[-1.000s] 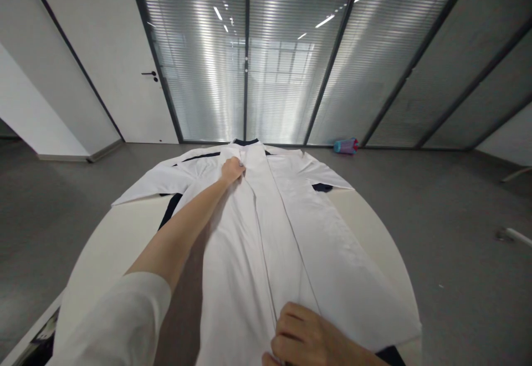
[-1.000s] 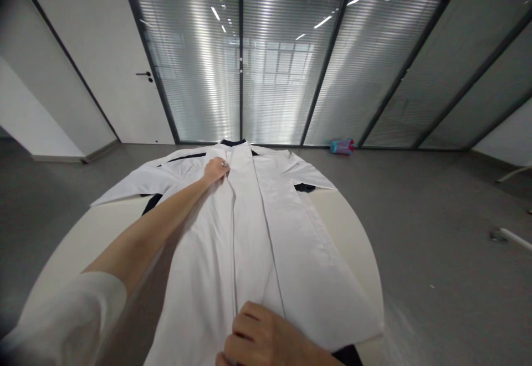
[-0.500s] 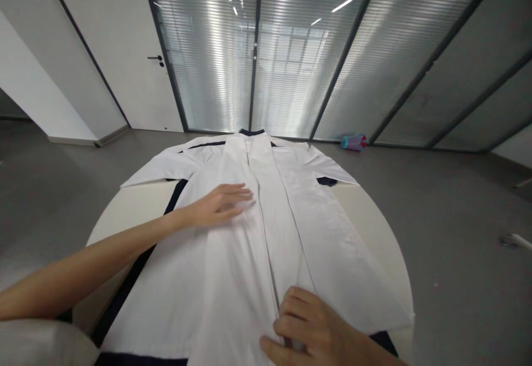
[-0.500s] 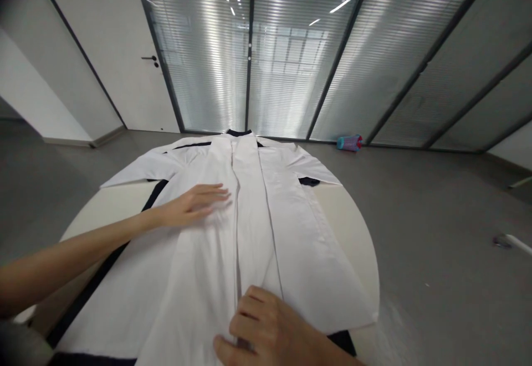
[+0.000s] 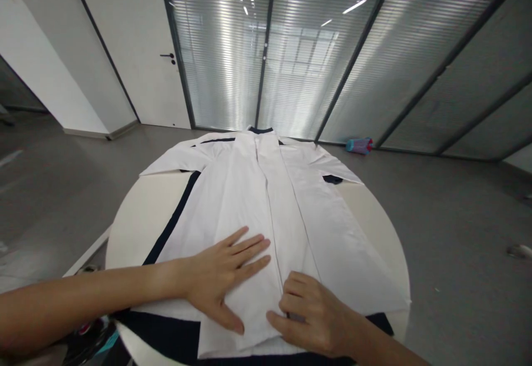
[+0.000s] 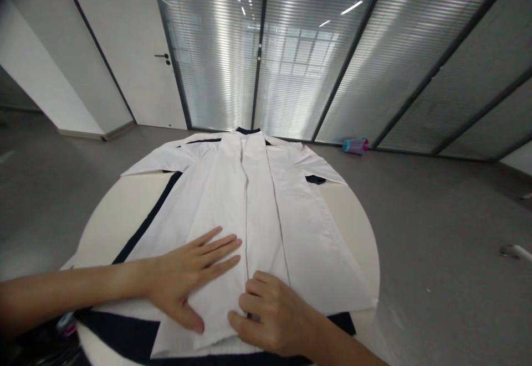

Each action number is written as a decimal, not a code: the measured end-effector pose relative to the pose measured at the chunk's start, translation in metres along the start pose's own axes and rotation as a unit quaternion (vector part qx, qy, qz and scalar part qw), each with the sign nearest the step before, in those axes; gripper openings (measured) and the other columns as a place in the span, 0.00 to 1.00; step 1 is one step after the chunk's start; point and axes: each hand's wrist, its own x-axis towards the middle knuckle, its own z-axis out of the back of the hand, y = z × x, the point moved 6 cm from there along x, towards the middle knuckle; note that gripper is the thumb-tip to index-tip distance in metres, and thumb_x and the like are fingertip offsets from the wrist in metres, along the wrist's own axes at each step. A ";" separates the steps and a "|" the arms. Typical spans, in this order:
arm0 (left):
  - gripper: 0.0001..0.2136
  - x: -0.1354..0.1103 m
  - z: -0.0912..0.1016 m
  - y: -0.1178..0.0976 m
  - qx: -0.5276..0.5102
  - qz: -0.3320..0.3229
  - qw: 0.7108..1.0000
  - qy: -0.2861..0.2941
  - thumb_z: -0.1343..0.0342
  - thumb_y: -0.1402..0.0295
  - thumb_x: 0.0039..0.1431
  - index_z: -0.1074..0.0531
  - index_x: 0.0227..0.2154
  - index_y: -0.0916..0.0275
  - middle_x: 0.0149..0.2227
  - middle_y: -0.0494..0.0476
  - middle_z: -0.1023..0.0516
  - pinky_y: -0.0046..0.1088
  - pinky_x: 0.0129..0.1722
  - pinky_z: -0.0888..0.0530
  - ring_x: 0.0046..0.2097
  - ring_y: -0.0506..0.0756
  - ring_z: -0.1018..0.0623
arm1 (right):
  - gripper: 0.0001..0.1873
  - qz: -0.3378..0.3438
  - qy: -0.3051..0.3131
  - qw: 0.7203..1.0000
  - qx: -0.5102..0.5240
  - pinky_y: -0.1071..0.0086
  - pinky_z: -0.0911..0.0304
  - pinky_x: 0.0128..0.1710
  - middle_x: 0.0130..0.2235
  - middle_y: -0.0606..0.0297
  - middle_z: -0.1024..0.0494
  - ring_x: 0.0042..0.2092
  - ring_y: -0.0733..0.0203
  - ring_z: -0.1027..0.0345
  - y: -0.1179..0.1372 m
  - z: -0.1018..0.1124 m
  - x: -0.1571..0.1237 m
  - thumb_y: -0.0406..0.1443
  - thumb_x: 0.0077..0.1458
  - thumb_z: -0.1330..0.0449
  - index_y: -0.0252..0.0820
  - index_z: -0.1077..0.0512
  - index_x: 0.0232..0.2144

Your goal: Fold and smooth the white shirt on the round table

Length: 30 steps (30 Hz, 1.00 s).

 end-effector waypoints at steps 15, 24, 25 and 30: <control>0.29 0.017 0.028 0.026 -0.030 0.054 0.997 -0.037 0.54 0.51 0.71 0.42 0.69 0.58 0.70 0.63 0.39 0.42 0.70 0.45 0.70 0.60 0.39 | 0.06 0.004 -0.007 1.000 0.015 0.65 0.44 0.33 0.27 0.67 0.31 0.31 0.61 0.40 0.004 -0.002 -0.003 0.34 0.59 0.38 0.39 0.27 0.39; 0.38 0.085 0.027 0.168 0.112 0.265 0.957 -0.035 0.61 0.42 0.69 0.50 0.71 0.66 0.73 0.72 0.56 0.53 0.70 0.53 0.74 0.67 0.55 | 0.07 -0.012 0.024 0.999 0.043 0.64 0.46 0.34 0.28 0.67 0.30 0.31 0.62 0.41 0.001 -0.008 -0.008 0.35 0.63 0.39 0.38 0.28 0.42; 0.37 0.087 0.028 0.172 0.123 0.256 0.958 -0.034 0.61 0.42 0.69 0.47 0.70 0.65 0.73 0.72 0.53 0.52 0.70 0.50 0.74 0.67 0.52 | 0.08 -0.009 0.029 0.999 0.041 0.65 0.46 0.34 0.27 0.68 0.30 0.31 0.62 0.41 0.000 -0.010 -0.008 0.37 0.64 0.38 0.38 0.28 0.42; 0.30 0.104 0.061 0.203 0.135 0.253 0.954 -0.091 0.66 0.47 0.72 0.33 0.63 0.60 0.68 0.65 0.37 0.43 0.68 0.42 0.70 0.61 0.38 | 0.11 -0.038 0.050 0.996 0.064 0.68 0.47 0.34 0.25 0.71 0.34 0.29 0.66 0.44 -0.009 -0.031 -0.015 0.39 0.67 0.40 0.41 0.29 0.32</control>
